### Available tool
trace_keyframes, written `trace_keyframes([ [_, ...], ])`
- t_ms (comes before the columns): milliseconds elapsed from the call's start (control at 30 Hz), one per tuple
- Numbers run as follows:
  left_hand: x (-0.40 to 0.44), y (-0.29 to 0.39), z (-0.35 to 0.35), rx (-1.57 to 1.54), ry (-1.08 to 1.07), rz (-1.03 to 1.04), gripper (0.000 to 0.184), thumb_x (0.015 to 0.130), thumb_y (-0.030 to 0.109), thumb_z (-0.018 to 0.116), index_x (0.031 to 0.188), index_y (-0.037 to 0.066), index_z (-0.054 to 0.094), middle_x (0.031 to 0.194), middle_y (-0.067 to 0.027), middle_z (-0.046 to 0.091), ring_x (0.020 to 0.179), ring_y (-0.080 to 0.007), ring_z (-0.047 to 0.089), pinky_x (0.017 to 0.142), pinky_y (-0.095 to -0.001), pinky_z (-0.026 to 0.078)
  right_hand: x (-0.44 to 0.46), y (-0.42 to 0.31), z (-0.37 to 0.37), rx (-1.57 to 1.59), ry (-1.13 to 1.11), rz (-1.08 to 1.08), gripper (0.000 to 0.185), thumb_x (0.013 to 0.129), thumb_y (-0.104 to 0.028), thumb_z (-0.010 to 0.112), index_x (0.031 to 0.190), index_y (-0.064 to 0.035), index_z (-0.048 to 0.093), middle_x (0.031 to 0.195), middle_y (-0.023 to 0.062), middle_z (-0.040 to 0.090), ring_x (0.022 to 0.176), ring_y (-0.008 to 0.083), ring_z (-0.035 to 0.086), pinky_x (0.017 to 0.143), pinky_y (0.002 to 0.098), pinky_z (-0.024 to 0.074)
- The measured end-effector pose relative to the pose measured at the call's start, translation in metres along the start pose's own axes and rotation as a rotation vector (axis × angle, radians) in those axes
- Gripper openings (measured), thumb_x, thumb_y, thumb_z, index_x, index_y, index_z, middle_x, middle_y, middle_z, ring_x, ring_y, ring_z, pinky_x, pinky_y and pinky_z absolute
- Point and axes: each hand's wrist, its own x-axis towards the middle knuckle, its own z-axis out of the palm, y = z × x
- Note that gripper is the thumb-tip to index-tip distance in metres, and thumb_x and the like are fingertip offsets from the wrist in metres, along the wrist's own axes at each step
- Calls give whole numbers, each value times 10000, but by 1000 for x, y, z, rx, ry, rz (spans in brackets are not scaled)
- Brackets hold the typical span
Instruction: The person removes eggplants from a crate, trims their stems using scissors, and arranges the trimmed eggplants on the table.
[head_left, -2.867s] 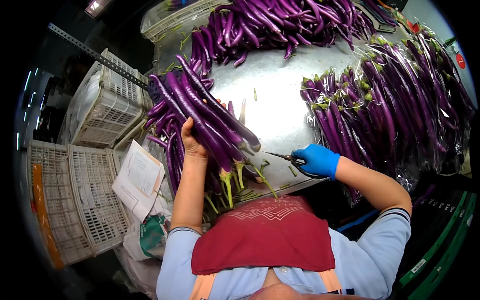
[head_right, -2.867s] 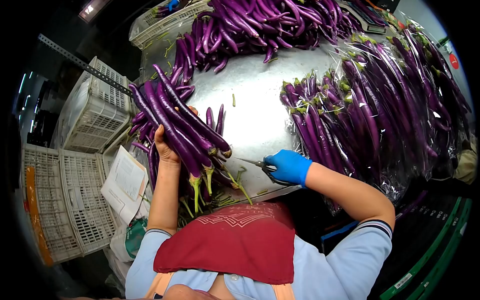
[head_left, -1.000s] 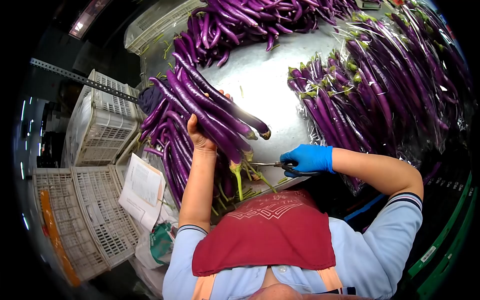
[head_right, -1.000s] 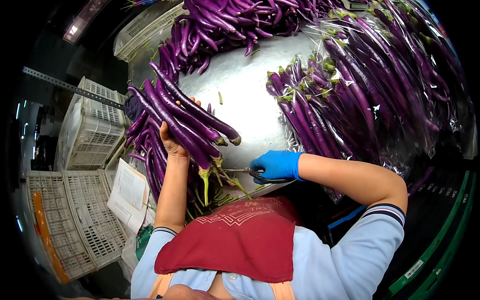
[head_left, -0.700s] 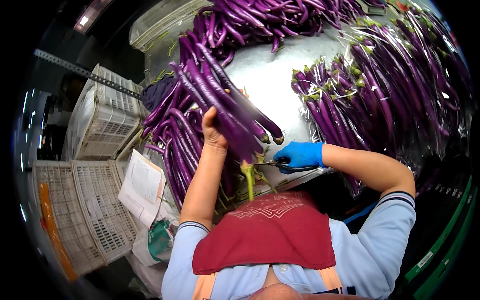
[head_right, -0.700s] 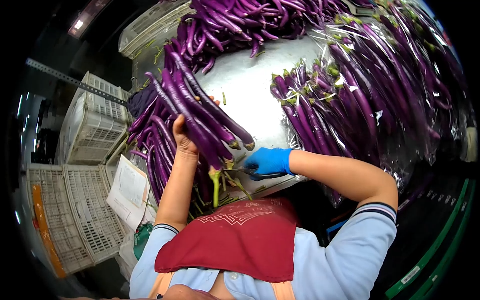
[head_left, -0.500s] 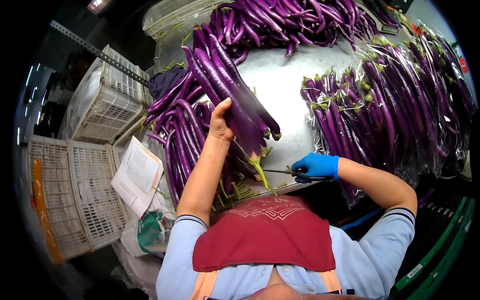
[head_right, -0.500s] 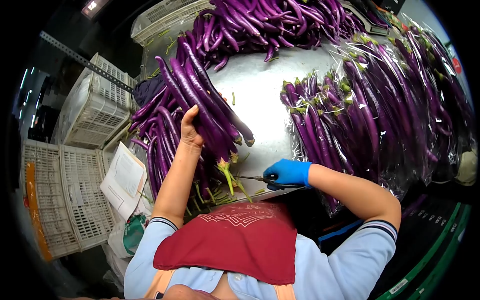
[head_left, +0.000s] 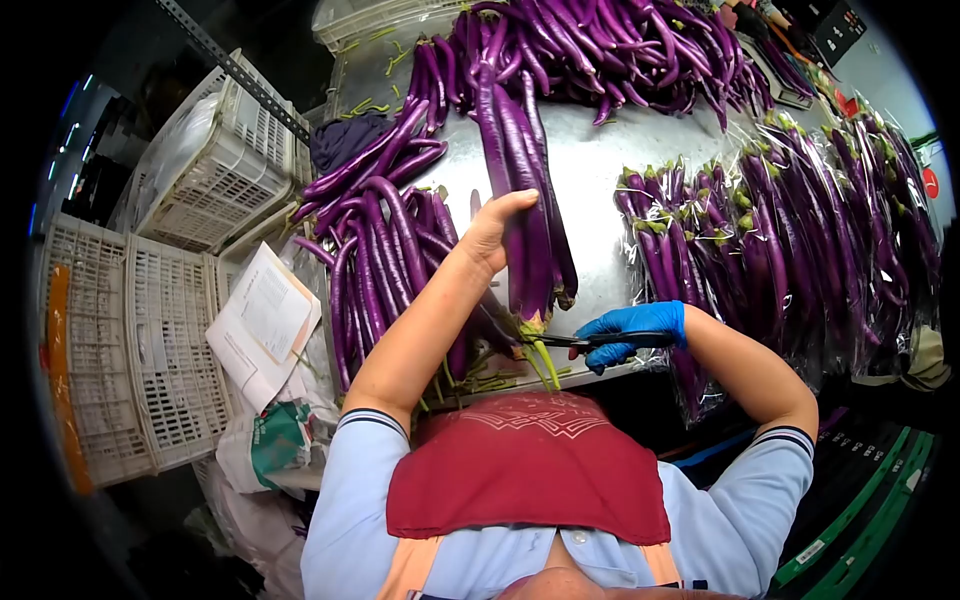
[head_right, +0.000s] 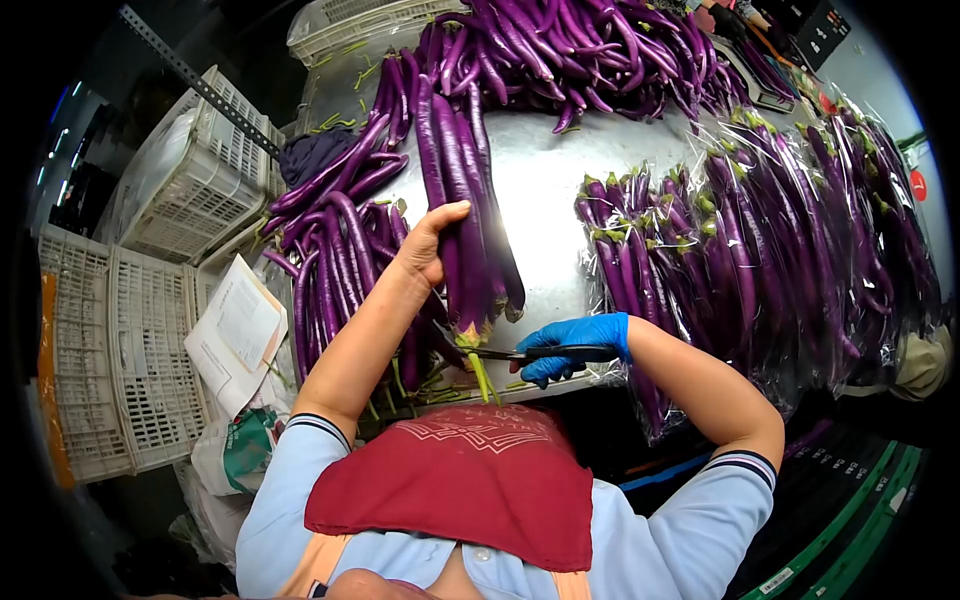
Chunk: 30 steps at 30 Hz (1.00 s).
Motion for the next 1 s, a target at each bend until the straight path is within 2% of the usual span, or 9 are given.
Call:
trace_keyframes([
  [300,9,-8,-3,135,-28,-23,217,764,128,626,925,-14,594,845,-121,641,719,-214,642,676,-350,553,-4,-7,14,-349,208,-9,326,829,-279,636,1067,-57,609,847,71,642,756,115,583,687,263,469],
  [367,15,-1,-2,162,-53,-34,222,759,127,630,927,-13,593,845,-121,641,717,-216,642,673,-352,553,-4,8,21,-538,254,-66,341,806,-321,640,1044,-78,624,908,150,653,786,257,636,718,331,483],
  [500,14,29,26,500,-92,109,368,700,174,704,988,29,526,840,-70,587,731,-172,593,648,-309,509,3,39,41,-520,349,27,399,807,-365,626,1060,-58,596,888,181,636,788,301,622,745,356,470],
  [533,17,37,29,611,-199,139,380,689,161,713,988,30,517,838,-69,576,726,-165,583,626,-308,501,7,51,46,-448,432,4,406,807,-367,626,1064,-55,592,893,185,632,793,301,622,750,357,468],
  [633,17,54,42,1237,-425,325,604,633,103,709,1175,31,453,1071,-108,540,973,-199,543,838,-330,453,16,67,62,-269,636,-56,461,798,-402,641,1072,-36,586,911,177,633,813,276,616,761,334,464],
  [667,22,52,46,1469,-625,551,711,613,115,705,1251,36,403,1222,-147,447,1117,-228,461,944,-339,376,26,83,69,-171,650,-77,469,796,-414,642,1064,-33,585,909,166,632,812,253,611,760,326,463],
  [767,30,37,55,1931,-999,625,664,538,93,703,1157,38,471,1263,-205,392,1186,-350,379,1017,-441,288,51,101,84,-176,664,-182,407,802,-427,620,939,-46,579,821,161,594,732,226,579,696,345,451],
  [900,60,-23,31,2311,-1394,592,550,539,90,691,1059,43,519,1265,-206,392,1210,-345,367,1030,-518,246,88,90,97,-132,691,-321,355,840,-378,592,886,-29,553,758,165,561,652,203,497,657,352,429],
  [1000,88,-67,-14,2362,-1469,564,545,589,110,677,1106,73,511,1329,-187,346,1239,-334,342,1028,-519,257,88,64,88,-8,645,-189,329,848,-316,610,955,-7,575,821,128,600,742,100,475,694,311,439],
])
